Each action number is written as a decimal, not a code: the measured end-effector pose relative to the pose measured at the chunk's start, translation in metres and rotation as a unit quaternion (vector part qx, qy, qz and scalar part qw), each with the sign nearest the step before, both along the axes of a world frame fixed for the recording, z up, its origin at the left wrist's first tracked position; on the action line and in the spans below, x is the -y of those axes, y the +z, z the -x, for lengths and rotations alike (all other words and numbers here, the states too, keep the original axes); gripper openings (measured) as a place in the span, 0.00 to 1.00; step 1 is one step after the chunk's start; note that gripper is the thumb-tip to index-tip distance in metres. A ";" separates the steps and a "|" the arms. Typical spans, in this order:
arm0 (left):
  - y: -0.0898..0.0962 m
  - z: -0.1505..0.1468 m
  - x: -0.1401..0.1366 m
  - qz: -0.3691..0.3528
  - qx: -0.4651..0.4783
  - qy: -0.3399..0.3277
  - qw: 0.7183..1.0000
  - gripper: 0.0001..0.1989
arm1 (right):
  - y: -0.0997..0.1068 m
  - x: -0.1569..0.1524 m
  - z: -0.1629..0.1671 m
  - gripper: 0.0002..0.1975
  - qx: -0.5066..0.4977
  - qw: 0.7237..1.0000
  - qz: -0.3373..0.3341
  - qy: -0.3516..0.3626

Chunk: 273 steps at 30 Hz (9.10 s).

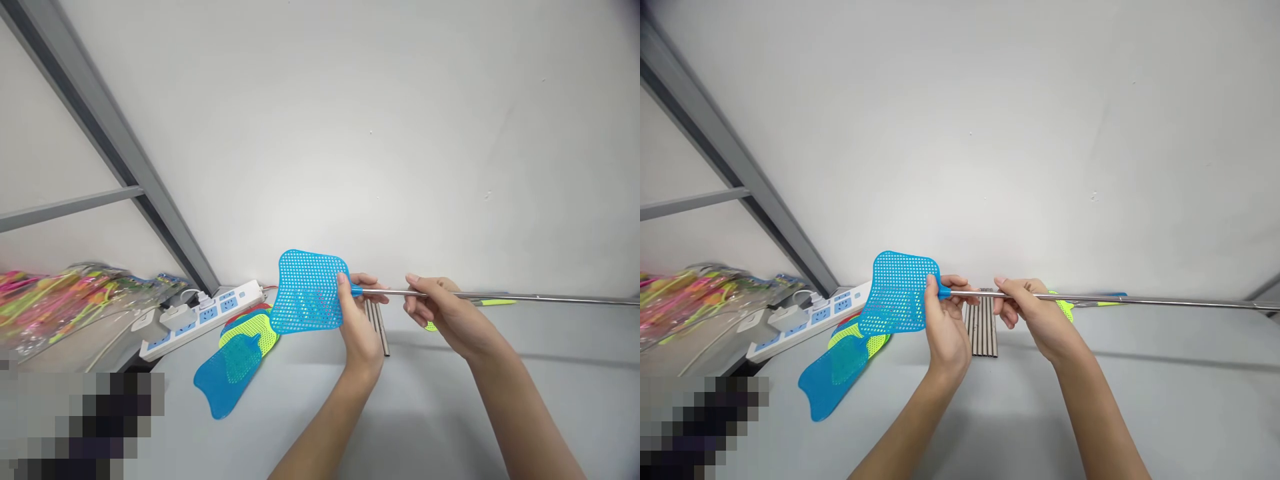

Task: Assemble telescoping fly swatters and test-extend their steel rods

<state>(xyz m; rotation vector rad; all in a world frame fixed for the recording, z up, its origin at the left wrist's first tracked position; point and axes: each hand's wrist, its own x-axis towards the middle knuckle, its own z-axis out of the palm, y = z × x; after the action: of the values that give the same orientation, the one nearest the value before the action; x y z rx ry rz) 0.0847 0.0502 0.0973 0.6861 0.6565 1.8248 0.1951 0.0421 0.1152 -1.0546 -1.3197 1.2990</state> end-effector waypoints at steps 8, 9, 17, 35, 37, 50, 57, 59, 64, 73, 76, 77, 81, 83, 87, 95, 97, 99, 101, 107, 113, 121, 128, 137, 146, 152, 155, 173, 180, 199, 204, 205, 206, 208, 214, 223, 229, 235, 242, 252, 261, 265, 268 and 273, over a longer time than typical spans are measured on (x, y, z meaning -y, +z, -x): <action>0.002 0.001 0.005 0.006 0.048 -0.031 0.998 0.20 | -0.002 -0.003 -0.006 0.21 -0.075 0.996 0.011 -0.051; 0.002 0.001 0.005 0.012 0.055 -0.033 0.998 0.20 | -0.002 -0.002 -0.006 0.22 -0.080 0.995 0.011 -0.051; -0.001 0.000 0.004 0.035 0.106 -0.032 0.993 0.20 | 0.001 0.000 -0.012 0.22 -0.102 0.993 -0.024 -0.048; -0.003 0.000 -0.001 0.045 0.120 -0.002 0.992 0.16 | 0.000 -0.003 -0.019 0.21 -0.017 0.999 0.022 -0.015; -0.005 -0.001 -0.001 0.037 0.114 -0.018 0.993 0.17 | 0.000 -0.003 -0.019 0.21 -0.019 0.999 0.010 -0.034; -0.009 -0.002 -0.002 0.021 0.066 -0.058 0.996 0.21 | -0.003 -0.005 -0.026 0.19 -0.058 0.995 -0.024 -0.079; -0.007 -0.001 -0.005 0.027 0.102 -0.047 0.993 0.19 | 0.001 -0.004 -0.029 0.19 -0.038 0.997 -0.026 -0.064; -0.008 -0.001 -0.005 0.018 0.104 -0.054 0.993 0.19 | 0.001 -0.005 -0.030 0.19 -0.037 0.997 -0.027 -0.066; -0.011 -0.003 -0.002 -0.019 0.085 -0.071 0.994 0.18 | 0.000 -0.006 -0.030 0.19 -0.052 0.996 -0.022 -0.067; -0.013 -0.003 -0.003 -0.013 0.088 -0.068 0.994 0.18 | 0.001 -0.005 -0.030 0.19 -0.032 0.997 -0.027 -0.071; -0.013 -0.003 -0.003 -0.022 0.092 -0.070 0.993 0.19 | 0.001 -0.005 -0.030 0.19 -0.029 0.997 -0.027 -0.068; -0.013 -0.003 -0.003 -0.023 0.094 -0.070 0.993 0.20 | 0.001 -0.005 -0.030 0.19 -0.028 0.997 -0.027 -0.067; -0.013 -0.003 -0.004 -0.010 0.098 -0.073 0.992 0.20 | 0.000 -0.006 -0.032 0.19 -0.016 0.997 -0.023 -0.070; -0.014 -0.003 -0.006 -0.004 0.100 -0.076 0.992 0.20 | -0.001 -0.006 -0.033 0.19 -0.012 0.997 -0.023 -0.071; -0.015 -0.003 -0.008 -0.007 0.103 -0.076 0.992 0.21 | -0.001 -0.007 -0.033 0.19 -0.010 0.998 -0.021 -0.063; -0.016 -0.001 -0.009 -0.007 0.105 -0.046 0.993 0.21 | -0.001 -0.006 -0.034 0.20 -0.002 0.998 -0.020 -0.060; -0.015 0.003 -0.013 -0.002 0.108 -0.022 0.994 0.21 | -0.002 -0.007 -0.035 0.20 -0.002 0.998 -0.022 -0.063; -0.013 0.009 -0.018 0.002 0.115 0.020 0.993 0.20 | -0.004 -0.007 -0.036 0.20 -0.004 0.998 -0.024 -0.066; -0.011 0.017 -0.025 0.002 0.124 0.080 0.989 0.16 | -0.005 -0.008 -0.037 0.20 -0.008 0.998 -0.023 -0.066; 0.002 0.059 -0.050 0.036 0.101 0.160 0.981 0.09 | -0.004 -0.008 -0.037 0.20 -0.028 0.997 -0.020 -0.063; 0.028 0.106 -0.042 0.006 -0.093 0.225 0.970 0.07 | -0.004 -0.007 -0.036 0.19 -0.031 0.998 -0.018 -0.060; 0.055 0.087 0.002 -0.046 -0.514 0.193 0.835 0.17 | -0.002 -0.006 -0.032 0.20 -0.030 0.999 -0.008 -0.032; 0.044 0.078 0.004 0.016 -0.715 0.110 0.690 0.22 | -0.001 -0.006 -0.032 0.20 -0.030 0.999 -0.006 -0.035; 0.043 0.069 0.004 0.028 -0.766 0.029 0.641 0.23 | -0.004 -0.008 -0.032 0.20 -0.013 1.000 -0.002 -0.028; 0.046 0.074 0.009 0.029 -0.771 -0.007 0.637 0.25 | -0.003 -0.006 -0.032 0.21 -0.009 1.000 -0.004 -0.015; 0.049 0.072 0.018 0.058 -0.785 -0.044 0.615 0.27 | -0.003 -0.007 -0.033 0.21 0.000 1.000 -0.007 -0.021; 0.048 0.070 0.020 0.071 -0.794 -0.056 0.601 0.29 | -0.003 -0.009 -0.032 0.20 0.004 1.000 -0.007 -0.026; 0.050 0.072 0.019 0.056 -0.795 -0.059 0.601 0.25 | -0.002 -0.008 -0.031 0.20 0.024 0.999 -0.005 -0.022; 0.045 0.079 0.012 0.040 -0.789 -0.024 0.613 0.28 | -0.001 -0.007 -0.033 0.21 0.029 0.999 -0.009 -0.012; 0.041 0.088 -0.003 0.062 -0.755 -0.003 0.653 0.34 | 0.001 -0.003 -0.035 0.21 0.071 0.997 -0.014 0.003; 0.038 0.089 -0.007 0.055 -0.748 0.017 0.661 0.33 | 0.001 -0.004 -0.035 0.22 0.079 0.997 -0.003 0.024; 0.037 0.089 -0.007 0.055 -0.748 0.019 0.661 0.33 | 0.001 -0.004 -0.035 0.22 0.079 0.997 -0.002 0.025; 0.037 0.089 -0.007 0.057 -0.748 0.020 0.661 0.33 | 0.001 -0.003 -0.034 0.22 0.079 0.997 -0.002 0.024; 0.037 0.088 -0.007 0.060 -0.749 0.020 0.660 0.33 | 0.001 -0.003 -0.034 0.22 0.078 0.997 -0.003 0.021; 0.040 0.089 -0.004 0.048 -0.748 0.022 0.661 0.31 | 0.003 0.000 -0.033 0.21 0.076 0.997 -0.014 0.018; 0.043 0.098 0.004 0.022 -0.765 -0.011 0.644 0.32 | 0.002 -0.001 -0.037 0.21 0.078 0.997 -0.016 0.017; 0.045 0.100 0.006 0.020 -0.774 -0.009 0.633 0.32 | 0.002 -0.001 -0.038 0.21 0.062 0.998 -0.014 0.026; 0.046 0.097 0.006 0.025 -0.769 0.000 0.638 0.30 | 0.003 -0.001 -0.038 0.21 0.054 0.998 -0.005 0.033; 0.046 0.095 0.004 0.028 -0.769 0.016 0.638 0.29 | 0.005 0.000 -0.037 0.20 0.059 0.997 -0.004 0.041; 0.048 0.088 0.002 0.057 -0.747 0.036 0.661 0.31 | 0.006 0.001 -0.037 0.20 0.055 0.997 -0.008 0.044; 0.041 0.082 -0.003 0.066 -0.735 0.077 0.671 0.31 | 0.007 0.004 -0.036 0.20 0.069 0.997 -0.006 0.039; 0.041 0.082 -0.005 0.058 -0.723 0.108 0.680 0.29 | 0.006 0.005 -0.033 0.20 0.077 0.996 -0.008 0.036; 0.042 0.081 -0.007 0.062 -0.719 0.116 0.683 0.28 | 0.005 0.004 -0.032 0.20 0.094 0.995 -0.011 0.031; 0.041 0.080 -0.009 0.056 -0.719 0.115 0.683 0.26 | 0.005 0.004 -0.033 0.20 0.114 0.993 -0.013 0.023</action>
<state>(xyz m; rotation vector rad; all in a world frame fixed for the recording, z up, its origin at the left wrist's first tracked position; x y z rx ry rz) 0.0051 0.0593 0.1382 2.0323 1.8888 1.0681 0.2276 0.0376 0.1203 -1.1864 -1.5345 1.2179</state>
